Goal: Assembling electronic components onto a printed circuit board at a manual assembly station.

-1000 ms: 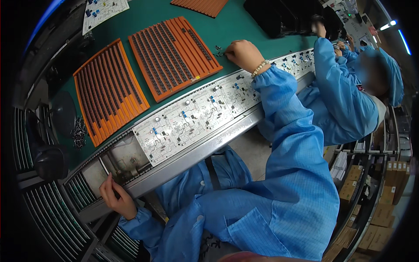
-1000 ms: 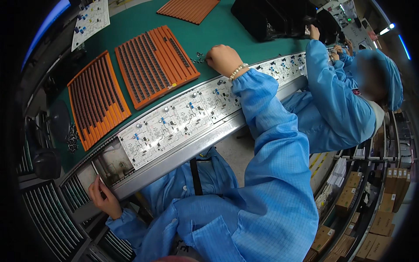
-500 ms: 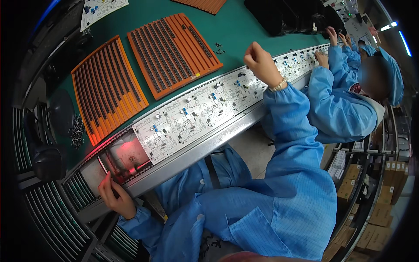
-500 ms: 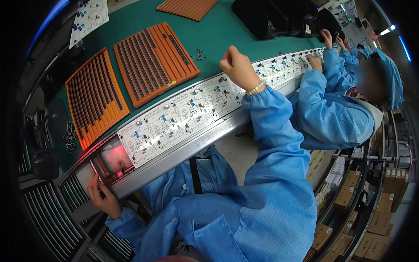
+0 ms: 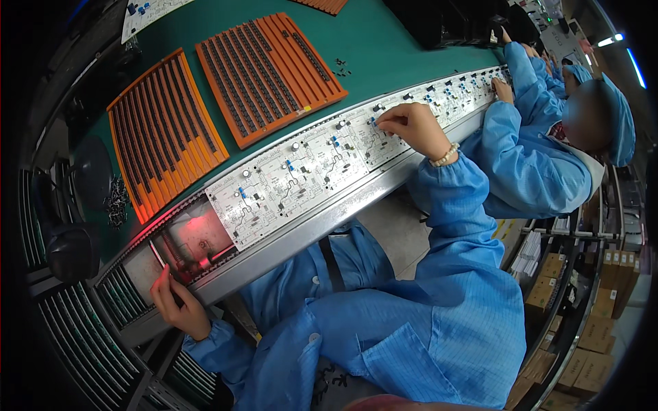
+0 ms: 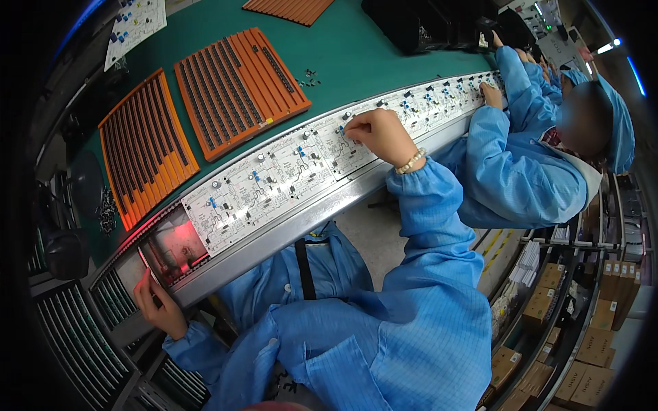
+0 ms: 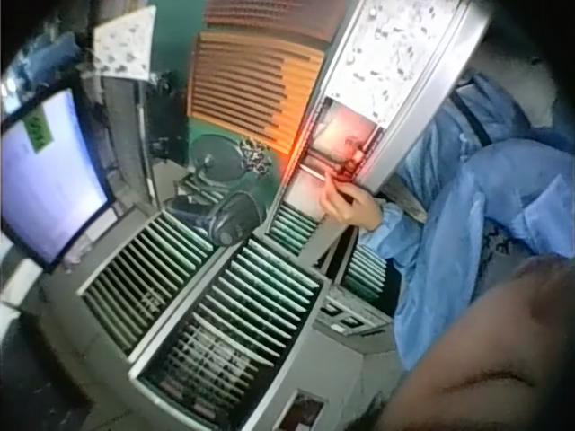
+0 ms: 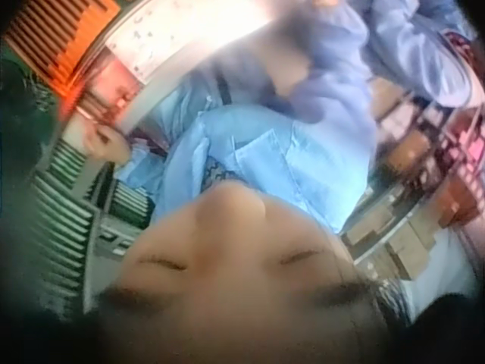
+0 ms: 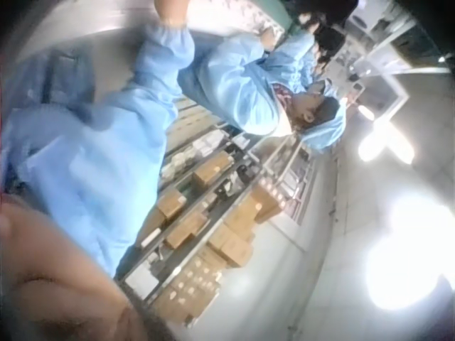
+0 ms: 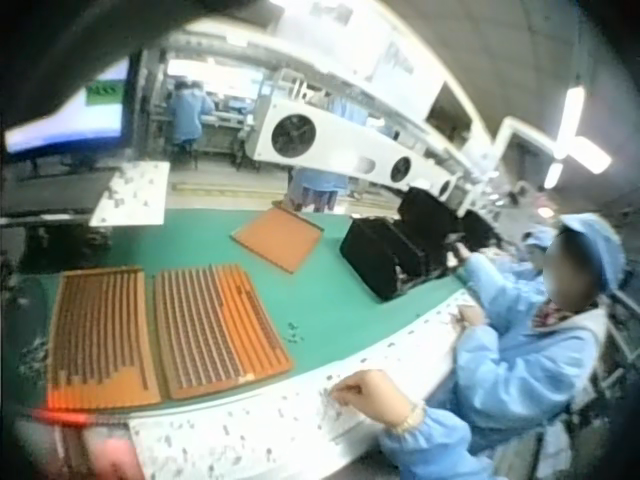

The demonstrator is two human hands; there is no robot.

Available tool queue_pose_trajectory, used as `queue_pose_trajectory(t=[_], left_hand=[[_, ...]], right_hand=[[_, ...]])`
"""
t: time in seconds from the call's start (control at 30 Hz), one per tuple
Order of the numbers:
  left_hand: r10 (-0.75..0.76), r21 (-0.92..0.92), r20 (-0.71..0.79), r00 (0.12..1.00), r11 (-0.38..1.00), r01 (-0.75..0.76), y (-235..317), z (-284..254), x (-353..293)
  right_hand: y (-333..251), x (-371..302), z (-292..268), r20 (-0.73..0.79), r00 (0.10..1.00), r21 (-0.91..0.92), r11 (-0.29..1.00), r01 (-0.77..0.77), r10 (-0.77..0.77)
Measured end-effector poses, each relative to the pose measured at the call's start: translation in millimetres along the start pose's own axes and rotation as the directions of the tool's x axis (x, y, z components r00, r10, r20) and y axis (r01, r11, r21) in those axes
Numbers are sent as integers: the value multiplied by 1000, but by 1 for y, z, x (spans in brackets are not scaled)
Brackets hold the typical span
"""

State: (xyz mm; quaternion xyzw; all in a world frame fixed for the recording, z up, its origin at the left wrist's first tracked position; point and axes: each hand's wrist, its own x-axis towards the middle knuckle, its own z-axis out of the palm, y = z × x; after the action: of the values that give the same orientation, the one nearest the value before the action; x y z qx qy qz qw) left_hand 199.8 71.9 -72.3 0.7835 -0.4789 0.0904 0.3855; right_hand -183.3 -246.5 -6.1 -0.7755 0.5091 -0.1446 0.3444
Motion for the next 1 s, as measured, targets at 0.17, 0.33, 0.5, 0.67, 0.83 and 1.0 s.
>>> queue_pose_trajectory(t=[0.17,0.33,0.5,0.67,0.83,1.0], left_hand=[[-4,0,0,1000,1000,4,1,-2,1],[-14,1,-5,1000,1000,14,-1,-2,1],[-1,1,-9,1000,1000,1,-3,-4,1],[-10,6,11,1000,1000,10,-10,-5,-3],[-12,-13,-15,1000,1000,11,-7,-6,-3],[32,10,-27,999,999,-32,-8,-9,-1]], right_hand=[[4,4,13,-87,991,-101,990,95,-104],[-6,6,13,-54,996,-173,983,60,-71],[-10,9,13,-55,998,-201,980,-3,-8],[-11,13,13,-52,999,-237,971,-25,13],[-9,18,12,-46,998,-251,966,-59,49],[-6,22,17,-67,998,-315,949,-29,8]])
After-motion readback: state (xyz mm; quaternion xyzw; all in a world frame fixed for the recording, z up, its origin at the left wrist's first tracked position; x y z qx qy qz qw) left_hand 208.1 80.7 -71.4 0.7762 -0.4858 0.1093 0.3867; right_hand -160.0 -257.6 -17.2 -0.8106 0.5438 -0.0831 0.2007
